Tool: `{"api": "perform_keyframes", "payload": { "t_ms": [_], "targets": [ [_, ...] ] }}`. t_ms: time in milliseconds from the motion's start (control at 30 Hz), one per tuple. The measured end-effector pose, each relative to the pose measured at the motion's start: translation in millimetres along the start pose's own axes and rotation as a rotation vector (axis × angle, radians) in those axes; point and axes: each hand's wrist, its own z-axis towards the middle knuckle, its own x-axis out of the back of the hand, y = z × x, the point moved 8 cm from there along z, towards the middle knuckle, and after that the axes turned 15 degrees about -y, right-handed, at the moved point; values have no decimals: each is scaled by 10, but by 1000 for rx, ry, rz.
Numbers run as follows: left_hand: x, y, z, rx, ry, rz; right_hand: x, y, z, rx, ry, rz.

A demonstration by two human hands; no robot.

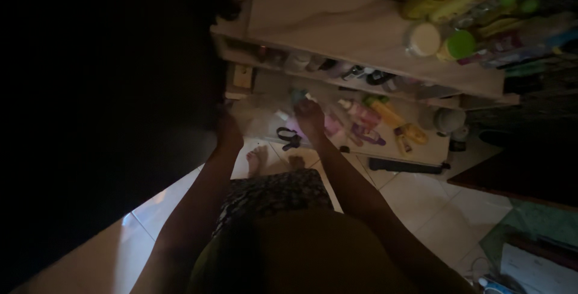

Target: The person organizes a shelf by picking up various bottles and containers, moving them around, and wiping the shelf surface with a cloth. The person handles multiple items one at a time and places them back on the shelf.

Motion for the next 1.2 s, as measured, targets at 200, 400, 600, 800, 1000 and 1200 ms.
{"api": "perform_keyframes", "payload": {
  "t_ms": [200,400,600,800,1000,1200],
  "targets": [
    [-563,-50,-99,186,-146,-954,-232,363,-467,161,-86,-340],
    [-815,-223,-187,260,-182,-1058,-342,367,-363,85,-230,-261],
    [-705,-258,-489,124,15,-1064,-279,450,-396,215,-126,-189],
    [-769,1114,-841,-622,121,350,222,139,-701,263,-291,59],
    [-933,1972,-1158,-620,11,-3,937,-583,-965,575,-219,278],
    [-1044,2954,-1632,-944,242,308,1729,-1063,-1111,592,-113,260]
  ]
}}
